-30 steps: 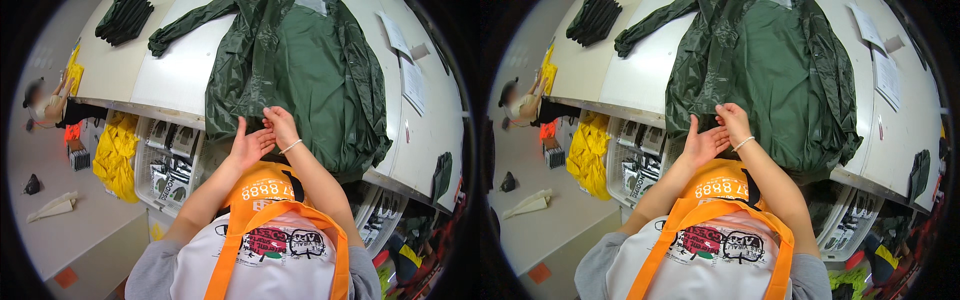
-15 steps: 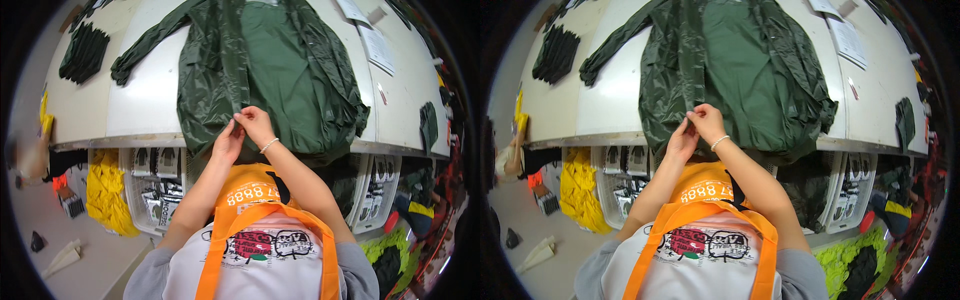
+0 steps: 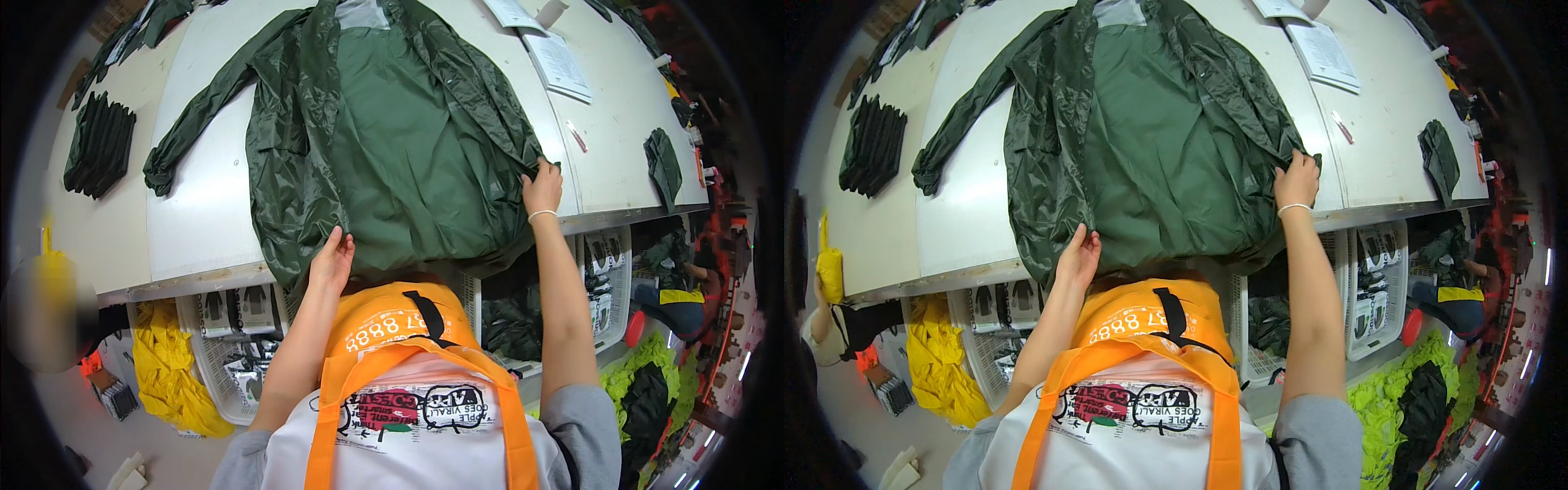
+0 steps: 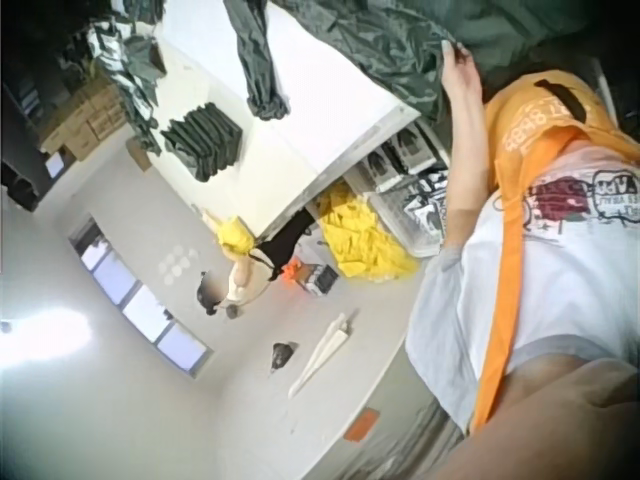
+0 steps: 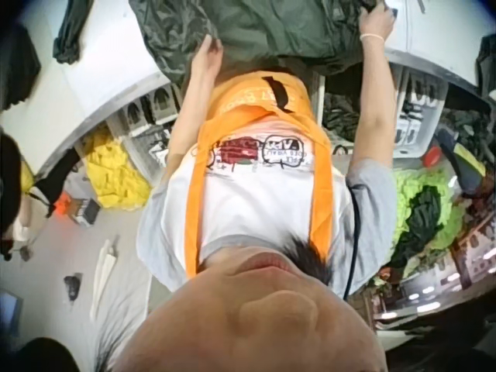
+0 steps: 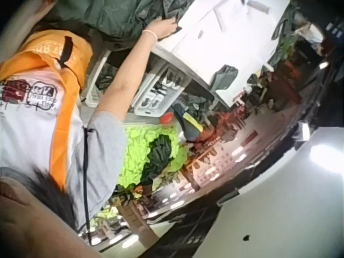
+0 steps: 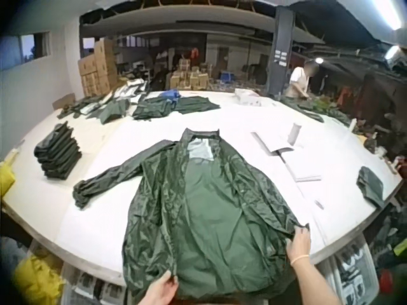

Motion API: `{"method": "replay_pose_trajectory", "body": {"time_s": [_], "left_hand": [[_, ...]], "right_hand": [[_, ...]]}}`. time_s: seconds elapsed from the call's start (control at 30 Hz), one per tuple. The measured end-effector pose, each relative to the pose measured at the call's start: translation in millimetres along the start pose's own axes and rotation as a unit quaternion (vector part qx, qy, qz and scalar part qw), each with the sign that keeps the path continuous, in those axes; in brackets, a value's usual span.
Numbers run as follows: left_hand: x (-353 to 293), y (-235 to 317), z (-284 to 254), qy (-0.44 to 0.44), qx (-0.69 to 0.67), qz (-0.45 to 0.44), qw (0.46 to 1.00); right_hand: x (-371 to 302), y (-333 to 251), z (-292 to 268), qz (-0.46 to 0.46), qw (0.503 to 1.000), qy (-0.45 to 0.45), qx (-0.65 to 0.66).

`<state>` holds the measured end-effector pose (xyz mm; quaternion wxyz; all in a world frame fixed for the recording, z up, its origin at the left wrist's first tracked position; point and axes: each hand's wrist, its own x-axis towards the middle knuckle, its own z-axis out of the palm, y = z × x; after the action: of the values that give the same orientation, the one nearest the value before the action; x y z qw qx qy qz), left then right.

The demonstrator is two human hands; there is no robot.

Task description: The person lays a dark green jacket flat on a white table, smooths the fabric, and folds the sleeves and body into a compact rectangle. The person then flips the jacket and repeats the folding process on the other side before stacking it with other folded garments.

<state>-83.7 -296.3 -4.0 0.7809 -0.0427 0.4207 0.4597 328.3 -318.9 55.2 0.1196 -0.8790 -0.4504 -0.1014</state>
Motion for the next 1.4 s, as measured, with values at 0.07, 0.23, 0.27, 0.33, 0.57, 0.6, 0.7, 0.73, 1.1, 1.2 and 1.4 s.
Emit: {"method": "replay_pose_trajectory", "body": {"time_s": [0.07,0.23,0.27,0.33,0.57,0.6,0.7,0.73,1.1,1.2,1.4], "left_hand": [[-2.0,2.0,2.7,-0.009,-0.001,0.003,1.000],[-6.4,20.0,3.5,-0.009,-0.004,0.002,1.000],[-5.1,20.2,4.4,-0.009,-0.019,-0.007,1.000],[5.9,5.9,9.1,-0.065,0.011,-0.055,0.996],[23.8,-12.6,25.3,-0.043,0.181,-0.091,0.978],[26.1,-13.1,23.8,-0.034,0.195,-0.091,0.976],[33.1,-13.0,23.8,-0.037,0.216,-0.084,0.972],[41.5,-11.6,15.7,-0.053,0.207,-0.094,0.972],[30.2,-25.6,31.4,0.023,0.194,-0.069,0.978],[31.8,-29.9,28.7,0.014,0.185,-0.055,0.981],[47.6,-41.9,14.7,0.051,0.223,-0.029,0.973]], "right_hand": [[16.2,16.9,-11.4,0.047,0.996,-0.059,0.054],[39.8,-13.5,-73.9,0.092,0.897,-0.026,0.431],[13.1,-66.1,-84.4,0.066,0.861,-0.073,0.498],[-47.8,-140.7,-69.2,-0.036,0.875,-0.214,0.432],[-156.4,-213.8,25.3,-0.068,0.870,-0.342,0.350],[-160.0,-213.9,31.4,-0.047,0.854,-0.350,0.382],[-162.9,-202.4,42.7,0.080,0.774,-0.370,0.507],[-159.2,-206.4,26.1,0.173,0.715,-0.386,0.557],[-175.0,-212.9,-15.1,-0.170,0.945,-0.156,0.232],[-174.6,-223.5,-6.2,-0.105,0.954,-0.191,0.205],[-174.5,-228.8,7.6,-0.030,0.934,-0.238,0.266]]}}
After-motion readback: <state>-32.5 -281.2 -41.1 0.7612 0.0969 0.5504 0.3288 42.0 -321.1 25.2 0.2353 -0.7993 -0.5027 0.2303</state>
